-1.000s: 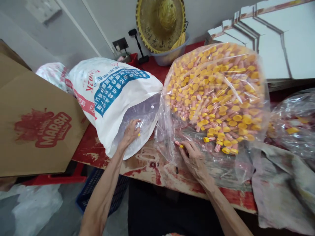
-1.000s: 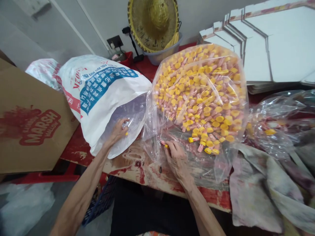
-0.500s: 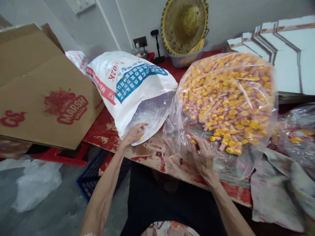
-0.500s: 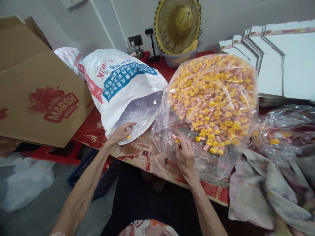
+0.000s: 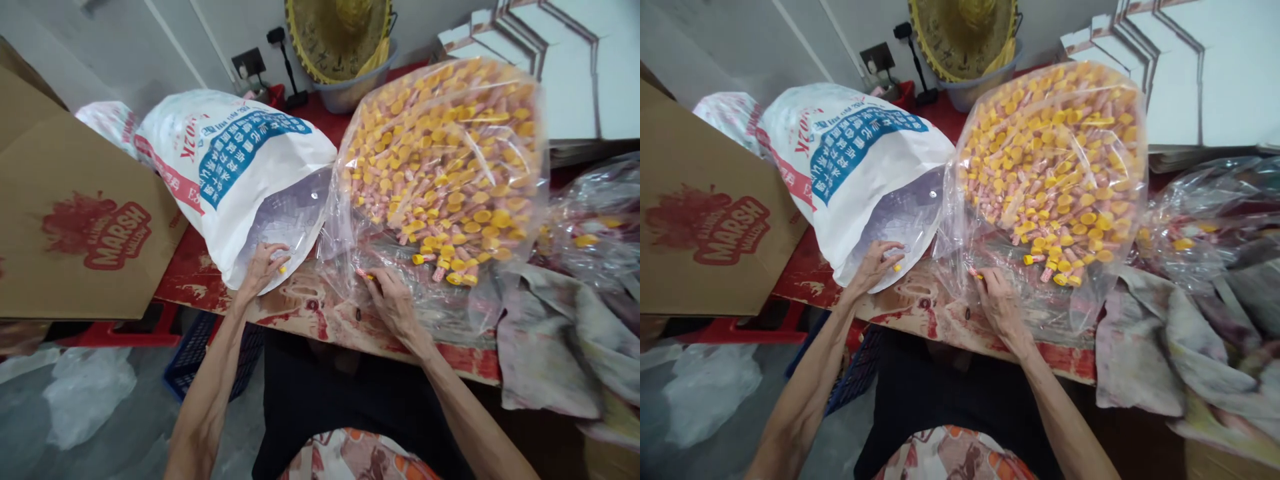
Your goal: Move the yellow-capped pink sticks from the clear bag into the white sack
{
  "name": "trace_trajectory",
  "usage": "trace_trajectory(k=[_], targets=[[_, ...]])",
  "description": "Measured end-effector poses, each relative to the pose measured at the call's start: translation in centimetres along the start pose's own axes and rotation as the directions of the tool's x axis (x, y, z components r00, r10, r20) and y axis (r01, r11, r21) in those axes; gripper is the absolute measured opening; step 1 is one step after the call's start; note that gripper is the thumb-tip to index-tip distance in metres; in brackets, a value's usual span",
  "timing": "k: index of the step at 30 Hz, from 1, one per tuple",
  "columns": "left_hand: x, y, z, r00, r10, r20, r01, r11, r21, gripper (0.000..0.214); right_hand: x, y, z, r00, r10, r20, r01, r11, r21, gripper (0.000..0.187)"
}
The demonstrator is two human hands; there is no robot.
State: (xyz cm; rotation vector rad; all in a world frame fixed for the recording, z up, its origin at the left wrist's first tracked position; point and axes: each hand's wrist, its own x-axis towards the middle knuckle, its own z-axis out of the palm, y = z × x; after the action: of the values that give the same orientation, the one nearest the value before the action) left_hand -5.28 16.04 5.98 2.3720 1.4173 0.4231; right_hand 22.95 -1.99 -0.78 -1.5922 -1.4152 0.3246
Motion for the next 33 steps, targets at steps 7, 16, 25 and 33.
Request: trace_trajectory(k=[7,16,25,33], targets=[[-3.2,7.8,0.6,0.928,0.276,0.251,-0.174,0.915,-0.364,0.031,0.6,-4.3,-1.2,0.969,0.093,0.229,-0.179,0.901,0.394,0.037],[-6.1,11.6,4.6,0.935,0.205,0.288,-0.178,0.977,-0.120,0.021,-2.9,-2.9,1.2,0.988,0.085,0.131,-0.126,0.927,0.352,0.020],[-3.7,12.0,5.9,0.877,0.161,0.453,-0.151,0.987,-0.058,0.008,-0.3,3.2,-4.5,0.915,0.119,-0.386,-0.254,0.912,-0.321,0.031],[-6.5,12.2,6.0,0.948,0.221,0.230,-0.209,0.975,-0.076,0.010,-0.8,4.9,-4.5,0.939,0.095,-0.331,-0.242,0.865,-0.439,0.034]])
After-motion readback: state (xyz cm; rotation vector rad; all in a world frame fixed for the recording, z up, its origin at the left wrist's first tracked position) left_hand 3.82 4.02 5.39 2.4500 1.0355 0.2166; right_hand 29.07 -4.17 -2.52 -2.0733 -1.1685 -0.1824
